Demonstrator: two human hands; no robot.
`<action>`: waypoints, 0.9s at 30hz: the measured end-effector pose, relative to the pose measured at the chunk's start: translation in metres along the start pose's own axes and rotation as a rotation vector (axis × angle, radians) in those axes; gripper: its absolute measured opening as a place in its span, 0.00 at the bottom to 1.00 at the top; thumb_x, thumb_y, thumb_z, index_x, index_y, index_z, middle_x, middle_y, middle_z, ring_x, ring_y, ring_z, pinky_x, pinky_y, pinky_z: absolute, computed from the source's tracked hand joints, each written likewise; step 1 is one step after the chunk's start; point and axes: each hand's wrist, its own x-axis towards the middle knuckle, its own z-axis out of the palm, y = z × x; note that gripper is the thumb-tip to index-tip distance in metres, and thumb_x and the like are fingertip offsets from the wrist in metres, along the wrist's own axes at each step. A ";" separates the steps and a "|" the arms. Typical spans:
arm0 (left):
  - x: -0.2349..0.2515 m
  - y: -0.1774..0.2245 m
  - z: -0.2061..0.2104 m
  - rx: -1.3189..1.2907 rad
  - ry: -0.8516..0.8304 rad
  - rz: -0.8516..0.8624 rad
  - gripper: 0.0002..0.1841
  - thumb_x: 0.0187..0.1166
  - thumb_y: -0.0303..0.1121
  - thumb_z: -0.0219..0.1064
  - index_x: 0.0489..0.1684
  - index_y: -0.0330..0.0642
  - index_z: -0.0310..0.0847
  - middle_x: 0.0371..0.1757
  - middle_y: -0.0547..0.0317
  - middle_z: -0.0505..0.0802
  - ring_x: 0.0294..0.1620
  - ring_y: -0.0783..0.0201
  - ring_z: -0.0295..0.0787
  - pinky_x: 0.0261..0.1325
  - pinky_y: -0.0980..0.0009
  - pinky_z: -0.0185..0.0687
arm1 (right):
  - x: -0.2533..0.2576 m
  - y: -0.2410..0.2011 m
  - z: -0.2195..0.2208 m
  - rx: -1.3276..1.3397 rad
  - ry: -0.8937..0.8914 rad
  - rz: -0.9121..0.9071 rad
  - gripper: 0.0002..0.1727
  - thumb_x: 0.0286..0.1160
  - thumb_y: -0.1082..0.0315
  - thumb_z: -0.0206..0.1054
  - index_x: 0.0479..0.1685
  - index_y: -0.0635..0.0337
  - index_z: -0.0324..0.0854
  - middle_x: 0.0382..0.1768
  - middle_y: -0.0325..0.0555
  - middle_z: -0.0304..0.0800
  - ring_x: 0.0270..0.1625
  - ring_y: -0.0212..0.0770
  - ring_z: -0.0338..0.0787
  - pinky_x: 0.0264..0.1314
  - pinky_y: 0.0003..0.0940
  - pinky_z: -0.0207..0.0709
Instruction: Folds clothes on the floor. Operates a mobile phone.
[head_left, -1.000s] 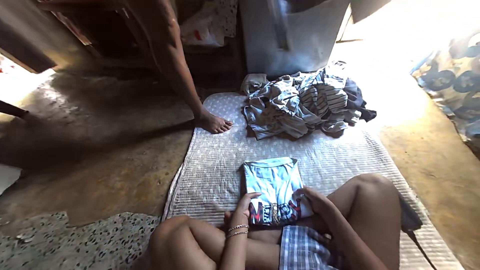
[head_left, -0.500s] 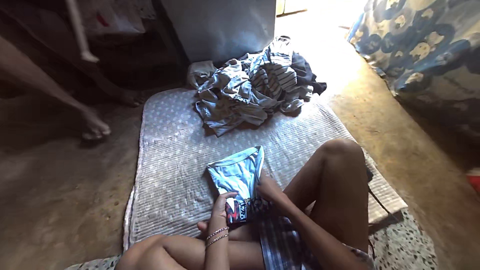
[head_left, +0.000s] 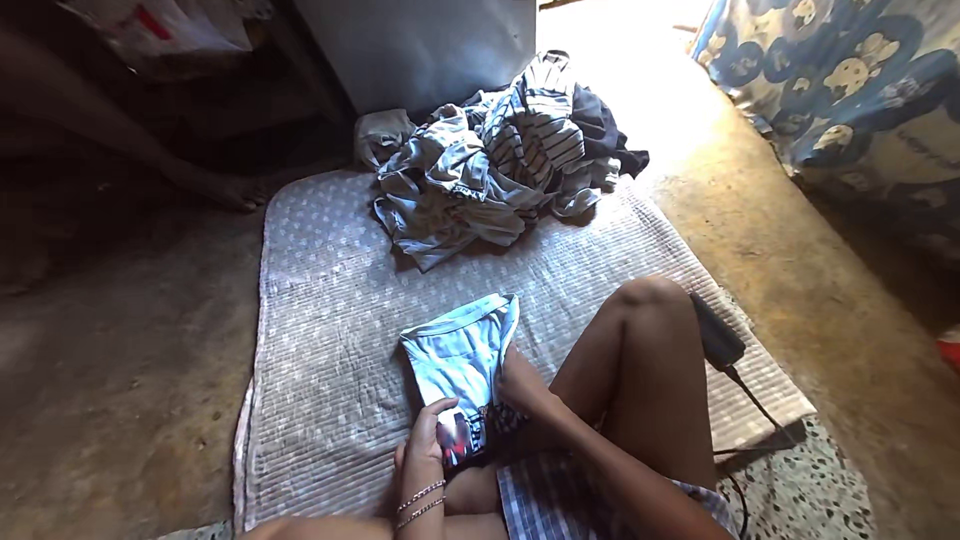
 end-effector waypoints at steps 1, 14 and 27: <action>0.002 -0.001 0.000 -0.005 -0.001 -0.004 0.11 0.70 0.23 0.67 0.49 0.34 0.80 0.37 0.46 0.90 0.34 0.58 0.89 0.36 0.63 0.86 | 0.001 0.001 -0.001 -0.004 -0.007 -0.003 0.45 0.82 0.66 0.61 0.93 0.69 0.37 0.79 0.67 0.70 0.73 0.60 0.83 0.73 0.56 0.77; 0.009 -0.006 0.010 -0.017 0.071 -0.009 0.09 0.73 0.24 0.64 0.47 0.32 0.79 0.35 0.44 0.89 0.32 0.56 0.87 0.34 0.61 0.84 | 0.014 0.014 -0.004 0.028 -0.024 -0.066 0.39 0.83 0.65 0.59 0.90 0.70 0.45 0.77 0.66 0.72 0.72 0.60 0.84 0.70 0.57 0.78; 0.007 -0.001 0.015 0.027 0.109 -0.025 0.06 0.73 0.24 0.64 0.43 0.34 0.80 0.32 0.47 0.88 0.28 0.59 0.85 0.31 0.63 0.82 | 0.012 0.025 -0.018 0.137 -0.080 -0.206 0.36 0.83 0.69 0.62 0.88 0.70 0.52 0.74 0.66 0.78 0.77 0.57 0.80 0.79 0.55 0.70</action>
